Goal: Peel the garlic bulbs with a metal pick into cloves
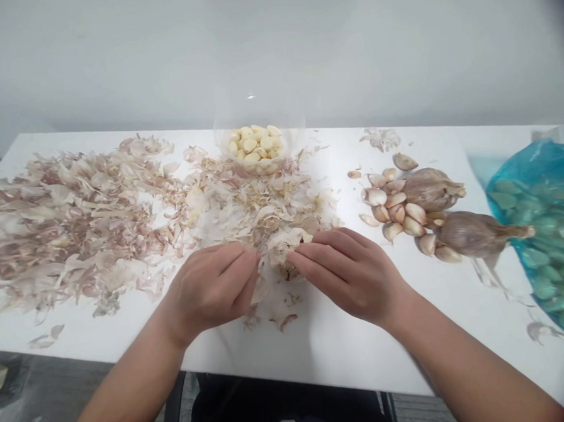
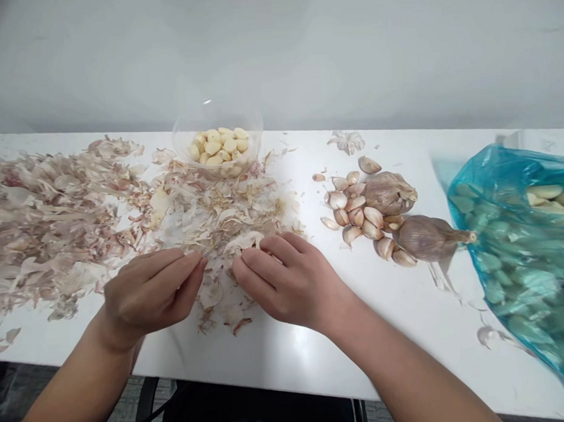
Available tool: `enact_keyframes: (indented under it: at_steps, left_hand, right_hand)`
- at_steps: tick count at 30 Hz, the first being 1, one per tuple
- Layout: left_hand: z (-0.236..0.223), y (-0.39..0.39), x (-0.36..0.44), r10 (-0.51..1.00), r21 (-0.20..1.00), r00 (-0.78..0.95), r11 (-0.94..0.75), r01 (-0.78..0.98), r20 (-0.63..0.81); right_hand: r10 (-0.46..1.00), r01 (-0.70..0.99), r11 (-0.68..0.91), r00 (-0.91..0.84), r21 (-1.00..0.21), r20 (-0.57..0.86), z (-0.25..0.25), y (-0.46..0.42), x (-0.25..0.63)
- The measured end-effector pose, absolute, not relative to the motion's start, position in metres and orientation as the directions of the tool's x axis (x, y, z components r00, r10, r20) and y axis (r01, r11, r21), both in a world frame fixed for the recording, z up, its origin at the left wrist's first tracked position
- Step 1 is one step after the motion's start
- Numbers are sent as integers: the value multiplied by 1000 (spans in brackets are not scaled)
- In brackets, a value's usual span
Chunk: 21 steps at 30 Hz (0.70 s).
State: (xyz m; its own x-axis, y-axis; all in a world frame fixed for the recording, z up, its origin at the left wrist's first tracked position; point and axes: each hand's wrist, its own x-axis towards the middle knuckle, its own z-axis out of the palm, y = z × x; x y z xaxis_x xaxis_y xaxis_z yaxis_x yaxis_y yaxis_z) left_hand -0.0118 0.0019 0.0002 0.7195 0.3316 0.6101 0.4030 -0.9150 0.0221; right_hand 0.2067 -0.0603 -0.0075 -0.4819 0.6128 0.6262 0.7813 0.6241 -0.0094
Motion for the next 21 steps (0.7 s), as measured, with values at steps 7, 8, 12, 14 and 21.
enact_keyframes:
  at_steps: [7,8,12,14,21]
  left_hand:
    - [8,2,-13,387,143,681,-911,387,622]
    - [8,1,-12,394,152,680,-909,388,618]
    - [5,-1,-9,407,140,683,-900,413,607]
    - [4,0,-9,402,121,677,-898,423,616]
    - [5,1,-10,413,107,682,-889,444,604]
  right_hand:
    - [619,781,625,-480,-18,622,-7,-60,207]
    - [618,780,625,-482,-17,621,-7,-60,207]
    - [617,778,629,-485,-17,620,-6,-60,207]
    - [618,779,627,-484,-16,620,-7,-60,206]
    - [615,784,621,-482,-5,624,-7,-60,207]
